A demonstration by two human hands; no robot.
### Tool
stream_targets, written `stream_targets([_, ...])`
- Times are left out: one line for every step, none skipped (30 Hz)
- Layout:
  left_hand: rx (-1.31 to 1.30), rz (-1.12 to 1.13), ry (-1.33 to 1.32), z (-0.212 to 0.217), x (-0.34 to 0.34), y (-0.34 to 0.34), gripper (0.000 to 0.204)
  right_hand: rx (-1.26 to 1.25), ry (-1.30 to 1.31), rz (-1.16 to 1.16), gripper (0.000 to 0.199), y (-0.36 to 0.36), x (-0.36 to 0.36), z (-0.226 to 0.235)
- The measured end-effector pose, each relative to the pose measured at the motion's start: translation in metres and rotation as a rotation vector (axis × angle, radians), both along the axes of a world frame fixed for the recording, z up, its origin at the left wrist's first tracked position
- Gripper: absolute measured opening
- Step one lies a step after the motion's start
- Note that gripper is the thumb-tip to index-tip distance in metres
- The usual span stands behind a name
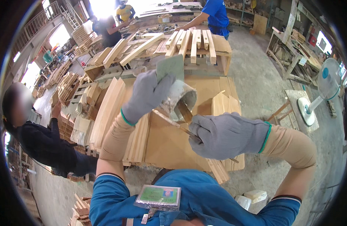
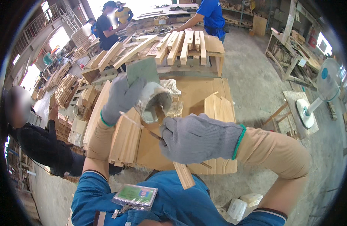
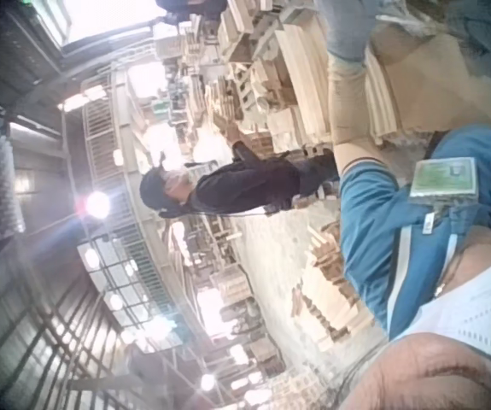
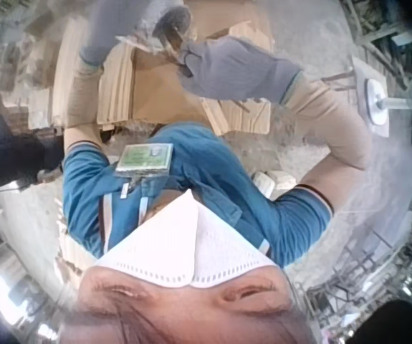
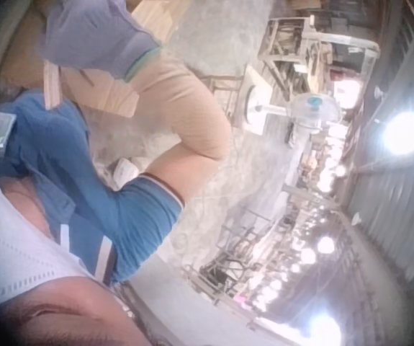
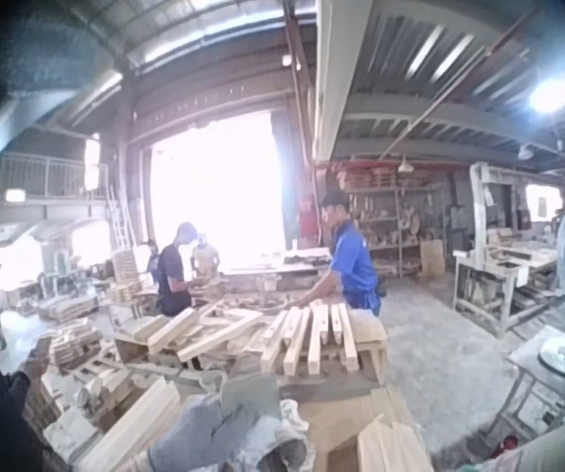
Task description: The person applies glue to the holes of wooden pieces using a brush, then places them on a stack. The person repeats this process for several pieces in a workshop setting.
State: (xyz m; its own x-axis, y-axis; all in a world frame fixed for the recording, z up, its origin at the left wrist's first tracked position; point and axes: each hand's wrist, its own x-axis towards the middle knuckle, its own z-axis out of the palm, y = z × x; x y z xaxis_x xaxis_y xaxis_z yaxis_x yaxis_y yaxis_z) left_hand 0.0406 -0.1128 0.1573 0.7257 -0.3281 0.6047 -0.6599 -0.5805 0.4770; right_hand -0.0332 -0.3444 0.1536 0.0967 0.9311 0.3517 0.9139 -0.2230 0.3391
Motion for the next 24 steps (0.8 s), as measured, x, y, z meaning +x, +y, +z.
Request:
stream_targets([0.009,0.016,0.057,0.001,0.002,0.000,0.027,0.071,-0.013,0.040,0.014,0.001,0.002,0.004])
stream_targets([0.008,-0.021,0.067,0.000,0.003,0.000,0.027,0.057,-0.044,0.101,0.013,0.001,0.005,0.006])
stream_targets([0.010,-0.055,0.071,0.001,0.004,0.001,0.027,0.047,-0.082,0.165,0.013,0.000,0.010,0.008])
stream_targets([0.013,-0.088,0.074,0.000,0.004,0.002,0.027,0.076,-0.026,0.133,0.014,-0.002,0.009,0.009])
stream_targets([0.043,-0.081,0.079,0.000,0.001,0.005,0.027,0.107,0.035,0.106,0.015,-0.003,0.009,0.010])
stream_targets([0.068,-0.079,0.076,0.003,-0.002,0.009,0.028,0.167,0.182,-0.022,0.017,-0.007,0.004,0.015])
stream_targets([0.093,-0.076,0.073,0.006,-0.005,0.012,0.028,0.227,0.328,-0.152,0.019,-0.011,0.001,0.017])
stream_targets([0.071,-0.079,0.049,0.010,-0.010,0.013,0.026,0.238,0.271,-0.097,0.020,-0.016,0.002,0.014])
stream_targets([0.047,-0.090,0.022,0.015,-0.018,0.009,0.024,0.249,0.211,-0.051,0.021,-0.025,0.004,0.006])
stream_targets([0.027,-0.090,-0.004,0.017,-0.025,0.009,0.022,0.279,0.240,-0.014,0.021,-0.030,0.006,-0.004])
stream_targets([0.051,-0.109,-0.124,0.015,-0.027,0.011,0.019,0.305,0.268,0.024,0.021,-0.035,0.009,-0.012])
stream_targets([0.080,-0.123,-0.241,0.010,-0.028,0.014,0.017,0.351,0.386,0.044,0.022,-0.038,0.011,-0.023])
stream_targets([0.109,-0.140,-0.355,0.006,-0.029,0.016,0.014,0.396,0.506,0.061,0.022,-0.038,0.013,-0.035])
stream_targets([0.086,-0.114,-0.377,0.004,-0.031,0.016,0.013,0.501,0.566,0.121,0.024,-0.036,0.013,-0.047])
stream_targets([0.057,-0.092,-0.398,0.001,-0.034,0.015,0.012,0.603,0.626,0.176,0.027,-0.031,0.011,-0.060])
stream_targets([0.031,-0.071,-0.433,-0.002,-0.033,0.015,0.011,0.703,0.685,0.231,0.030,-0.026,0.008,-0.071])
stream_targets([0.005,-0.050,-0.467,-0.005,-0.033,0.015,0.011,0.806,0.760,0.197,0.032,-0.020,0.003,-0.081])
stream_targets([-0.023,-0.037,-0.509,-0.013,-0.030,0.015,0.011,0.906,0.836,0.152,0.034,-0.014,-0.004,-0.090])
stream_targets([-0.041,-0.018,-0.551,-0.019,-0.028,0.014,0.011,1.011,0.912,0.115,0.035,-0.006,-0.009,-0.099])
stream_targets([-0.122,0.006,-0.510,-0.025,-0.026,0.012,0.011,1.103,0.989,0.127,0.026,0.002,-0.012,-0.104])
stream_targets([-0.202,0.030,-0.468,-0.030,-0.025,0.010,0.011,1.222,1.043,0.155,0.024,0.013,-0.016,-0.112])
stream_targets([-0.280,0.051,-0.428,-0.035,-0.023,0.008,0.011,1.343,1.092,0.184,0.022,0.023,-0.020,-0.120])
stream_targets([-0.297,0.074,-0.462,-0.038,-0.021,0.006,0.010,1.466,1.139,0.213,0.020,0.032,-0.021,-0.125])
stream_targets([-0.312,0.095,-0.491,-0.043,-0.018,0.004,0.010,1.466,1.124,0.231,0.017,0.036,-0.021,-0.128])
